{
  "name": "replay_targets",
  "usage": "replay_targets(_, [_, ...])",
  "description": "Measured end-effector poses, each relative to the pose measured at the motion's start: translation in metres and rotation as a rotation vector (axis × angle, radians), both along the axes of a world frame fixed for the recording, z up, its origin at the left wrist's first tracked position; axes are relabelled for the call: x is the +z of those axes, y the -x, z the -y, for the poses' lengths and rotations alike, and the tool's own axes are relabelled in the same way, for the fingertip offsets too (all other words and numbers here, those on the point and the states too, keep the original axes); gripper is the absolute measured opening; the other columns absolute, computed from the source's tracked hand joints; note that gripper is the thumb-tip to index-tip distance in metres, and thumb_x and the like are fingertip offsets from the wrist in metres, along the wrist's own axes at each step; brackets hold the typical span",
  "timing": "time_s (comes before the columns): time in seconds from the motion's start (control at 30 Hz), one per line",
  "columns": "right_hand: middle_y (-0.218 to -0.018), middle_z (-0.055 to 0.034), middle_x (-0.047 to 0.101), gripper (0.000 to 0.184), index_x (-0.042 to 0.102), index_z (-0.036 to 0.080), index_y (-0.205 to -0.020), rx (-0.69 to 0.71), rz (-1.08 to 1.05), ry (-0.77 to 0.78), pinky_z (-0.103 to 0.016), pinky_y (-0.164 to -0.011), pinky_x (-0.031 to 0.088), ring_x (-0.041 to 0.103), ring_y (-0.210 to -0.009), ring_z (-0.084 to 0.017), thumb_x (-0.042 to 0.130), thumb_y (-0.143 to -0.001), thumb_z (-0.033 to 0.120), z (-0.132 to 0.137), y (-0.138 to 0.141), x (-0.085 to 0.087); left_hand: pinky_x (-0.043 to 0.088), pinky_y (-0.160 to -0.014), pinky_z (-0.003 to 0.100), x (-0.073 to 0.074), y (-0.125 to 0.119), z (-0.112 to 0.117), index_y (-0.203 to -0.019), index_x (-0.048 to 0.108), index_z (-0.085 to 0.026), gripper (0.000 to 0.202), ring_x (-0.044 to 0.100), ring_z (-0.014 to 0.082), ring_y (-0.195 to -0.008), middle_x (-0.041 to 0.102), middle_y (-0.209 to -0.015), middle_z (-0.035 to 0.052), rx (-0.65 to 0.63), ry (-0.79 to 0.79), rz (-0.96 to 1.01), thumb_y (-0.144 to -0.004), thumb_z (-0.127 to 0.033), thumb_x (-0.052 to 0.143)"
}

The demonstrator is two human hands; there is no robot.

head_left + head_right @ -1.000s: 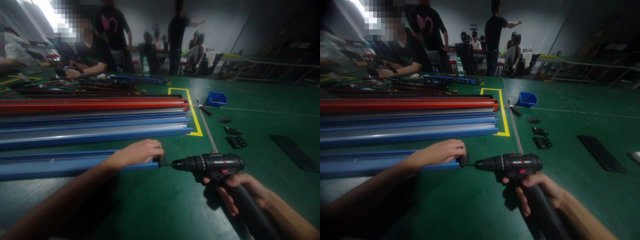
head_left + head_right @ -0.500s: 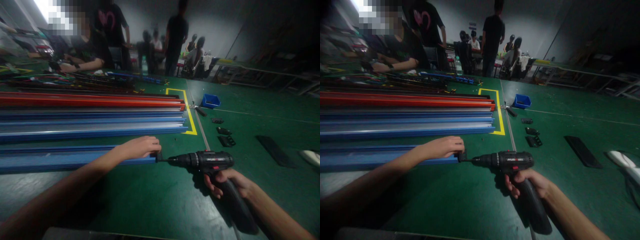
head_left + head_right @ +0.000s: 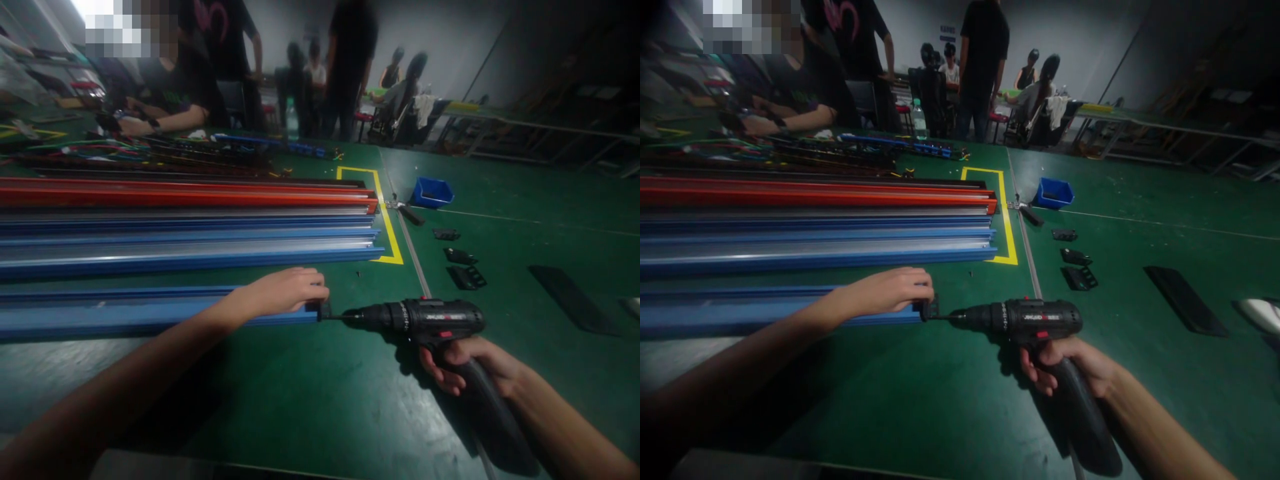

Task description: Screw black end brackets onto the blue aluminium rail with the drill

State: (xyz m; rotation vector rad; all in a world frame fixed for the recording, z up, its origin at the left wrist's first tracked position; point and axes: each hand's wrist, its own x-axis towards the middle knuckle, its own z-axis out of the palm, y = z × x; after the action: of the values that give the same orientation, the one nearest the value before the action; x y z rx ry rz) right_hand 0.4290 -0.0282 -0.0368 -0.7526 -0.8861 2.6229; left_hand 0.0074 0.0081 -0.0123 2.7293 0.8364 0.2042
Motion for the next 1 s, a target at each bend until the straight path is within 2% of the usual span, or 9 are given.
replay_targets(0.33, [-0.101,-0.0190,0.077,0.038,0.079,0.000,-0.114,-0.005,-0.010,0.036,-0.025,-0.073,0.061,0.073,-0.072,-0.014,0.068,-0.084,0.022,-0.0017,0.0012,0.0036,0.047,-0.094,0.035,0.0019,0.0019,0.0014,-0.111,0.066,-0.022,0.030,0.061,0.0218,-0.107,0.066,-0.115,0.0052,0.004,-0.021,-0.030,-0.095,0.000,0.053])
replay_targets(0.53, [-0.107,-0.0189,0.079,0.042,0.079,0.005,-0.122,-0.011,0.025,0.082,-0.022,-0.073,0.061,0.077,-0.077,-0.016,0.074,-0.084,0.023,-0.0006,-0.0001,0.0036,0.047,-0.094,0.034,0.0028,0.0013,0.0020,-0.111,0.067,-0.022,0.029,0.062,0.0215,-0.108,0.068,-0.116,0.0056,-0.003,-0.047,-0.001,-0.097,-0.002,0.052])
replay_targets(0.77, [-0.089,-0.0123,0.077,0.032,0.083,0.008,-0.108,-0.023,0.070,0.063,-0.021,-0.061,0.059,0.066,-0.057,-0.009,0.078,-0.080,0.024,0.0021,-0.0061,-0.0027,0.047,-0.093,0.034,0.0015,0.0005,0.0008,-0.111,0.067,-0.022,0.029,0.062,0.0219,-0.108,0.068,-0.117,0.0056,-0.001,-0.071,-0.026,-0.096,-0.002,0.052])
replay_targets(1.0, [-0.083,-0.0090,0.074,0.034,0.083,0.010,-0.108,-0.018,0.075,0.066,-0.020,-0.060,0.057,0.060,-0.054,-0.007,0.074,-0.077,0.021,0.0020,-0.0065,-0.0018,0.046,-0.091,0.033,0.0011,-0.0003,0.0006,-0.111,0.068,-0.023,0.031,0.062,0.0213,-0.106,0.069,-0.115,0.0050,-0.002,-0.095,-0.016,-0.095,0.000,0.053])
